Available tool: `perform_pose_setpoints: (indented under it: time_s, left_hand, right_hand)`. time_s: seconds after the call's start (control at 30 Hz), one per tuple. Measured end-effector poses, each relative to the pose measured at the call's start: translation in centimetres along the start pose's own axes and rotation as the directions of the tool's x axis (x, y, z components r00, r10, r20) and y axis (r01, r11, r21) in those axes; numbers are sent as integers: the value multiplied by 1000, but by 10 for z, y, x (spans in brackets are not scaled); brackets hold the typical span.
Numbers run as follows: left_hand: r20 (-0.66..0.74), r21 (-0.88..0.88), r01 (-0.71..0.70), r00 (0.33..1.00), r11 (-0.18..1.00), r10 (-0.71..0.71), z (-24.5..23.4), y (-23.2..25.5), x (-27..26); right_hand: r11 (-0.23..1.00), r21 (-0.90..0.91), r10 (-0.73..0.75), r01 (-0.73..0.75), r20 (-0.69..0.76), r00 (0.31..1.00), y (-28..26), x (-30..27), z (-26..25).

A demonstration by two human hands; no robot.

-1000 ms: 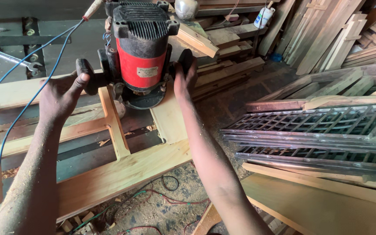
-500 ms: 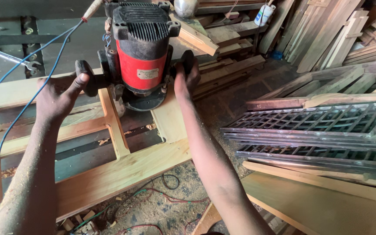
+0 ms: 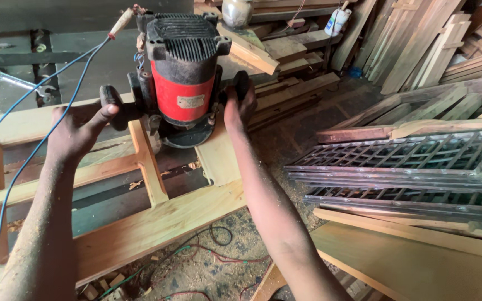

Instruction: The person uses a handheld electric router to shape the edges of a wooden frame. They guide the tool along the wood's perimeter, creating a groove, and then lift the frame to inspect the work.

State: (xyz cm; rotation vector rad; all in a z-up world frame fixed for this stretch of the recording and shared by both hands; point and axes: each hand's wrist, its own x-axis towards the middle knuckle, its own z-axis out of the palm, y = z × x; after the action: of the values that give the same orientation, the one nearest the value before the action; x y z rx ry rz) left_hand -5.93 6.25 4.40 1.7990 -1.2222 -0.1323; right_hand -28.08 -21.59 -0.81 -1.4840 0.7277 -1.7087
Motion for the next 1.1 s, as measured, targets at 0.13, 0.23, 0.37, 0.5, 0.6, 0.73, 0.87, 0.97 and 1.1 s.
perform_pose_setpoints:
  time_s: [0.13,0.23,0.37,0.5,0.6,0.73,0.87,0.97,1.1]
  left_hand:
    - [45,1,-147,988,989,146,-2,-1,2]
    - [10,8,-188,982,982,188,-1,-1,2]
    - [-36,27,-148,988,989,149,5,7,3]
    - [-84,-70,-60,995,996,54,13,9,2]
    - [-126,-269,-83,991,960,50,19,4,6]
    - [-142,-294,-84,989,952,43,22,-9,8]
    - [-64,-356,-43,998,933,21,13,-18,12]
    - [-35,-372,-27,999,928,15,9,-21,13]
    - [-46,-223,-46,998,974,37,-6,-15,10]
  right_hand:
    - [998,62,-18,15,52,998,16,-1,-3]
    - [988,149,-48,32,105,993,27,3,1]
    - [977,212,-56,27,129,990,32,4,0]
    - [998,8,-67,66,76,995,39,4,-1]
    - [998,11,-61,61,111,992,45,6,0]
    - [997,58,-54,48,113,992,44,-3,-5]
    - [992,39,115,-120,117,986,39,-10,-7]
    - [991,-10,135,-134,123,983,36,-16,-15]
    - [993,74,84,-96,152,985,24,-25,-24]
